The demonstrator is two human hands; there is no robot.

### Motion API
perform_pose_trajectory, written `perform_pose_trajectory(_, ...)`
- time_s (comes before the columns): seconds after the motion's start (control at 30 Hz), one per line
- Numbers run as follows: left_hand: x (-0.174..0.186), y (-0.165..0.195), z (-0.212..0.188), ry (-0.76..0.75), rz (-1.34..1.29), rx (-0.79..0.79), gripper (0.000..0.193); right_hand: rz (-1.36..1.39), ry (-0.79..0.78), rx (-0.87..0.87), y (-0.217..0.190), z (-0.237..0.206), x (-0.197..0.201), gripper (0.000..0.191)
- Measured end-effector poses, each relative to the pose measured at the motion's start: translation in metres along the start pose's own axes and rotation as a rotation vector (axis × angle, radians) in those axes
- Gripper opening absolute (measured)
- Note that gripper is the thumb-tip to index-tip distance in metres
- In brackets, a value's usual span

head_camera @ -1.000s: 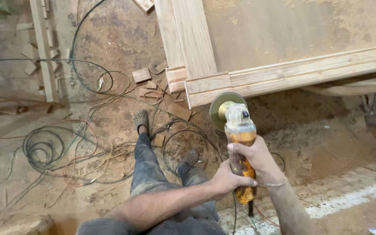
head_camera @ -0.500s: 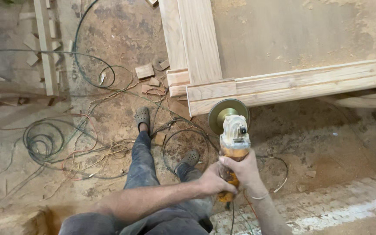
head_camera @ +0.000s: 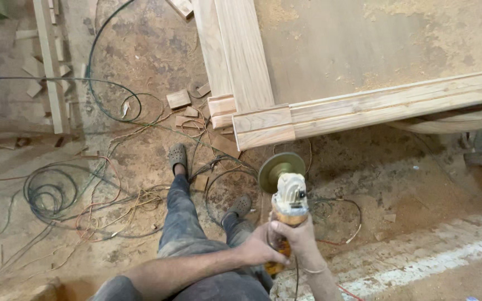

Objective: The person marks a wooden board with a marker, then uses an angle grinder with a sanding disc to sand the edges and surfaces of a wooden frame panel, moving around the frame and repositioning the power cord as they work on different sections.

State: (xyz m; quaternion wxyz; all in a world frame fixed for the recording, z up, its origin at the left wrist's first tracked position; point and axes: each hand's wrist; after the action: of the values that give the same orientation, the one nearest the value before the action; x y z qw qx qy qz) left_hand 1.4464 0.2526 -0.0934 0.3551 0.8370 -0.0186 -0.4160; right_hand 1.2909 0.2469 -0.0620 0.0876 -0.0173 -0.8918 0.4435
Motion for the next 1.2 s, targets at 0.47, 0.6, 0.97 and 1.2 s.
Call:
perform_pose_trajectory(0.47,-0.028,0.077,-0.006,0.067,-0.523,0.132,0.047,-0.373,-0.268,0.017,-0.139,0.031,-0.032,0.042)
perform_pose_trajectory(0.6,-0.024,0.065,-0.007,0.096,-0.555,0.173,0.050,-0.273,-0.220,-0.012,-0.126,0.027,-0.036,0.044)
perform_pose_trajectory(0.97,0.083,0.004,0.026,-0.122,-0.093,-0.071,0.068,-0.268,-0.069,0.256,0.007,0.057,-0.049,0.047)
perform_pose_trajectory(1.2,0.118,-0.004,0.044,0.128,0.671,-0.070,0.085,-0.131,-0.128,0.425,0.058,0.085,-0.065,0.042)
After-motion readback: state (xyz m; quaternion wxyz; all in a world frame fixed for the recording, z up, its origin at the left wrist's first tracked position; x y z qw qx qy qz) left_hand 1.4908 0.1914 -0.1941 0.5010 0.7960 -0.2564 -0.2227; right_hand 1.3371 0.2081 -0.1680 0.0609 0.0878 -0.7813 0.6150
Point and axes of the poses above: each hand's wrist, its own z-axis towards the middle knuckle, its own x-axis out of the back of the hand, y = z × x, and after that the axes turned 10 degrees about -z, right-handed
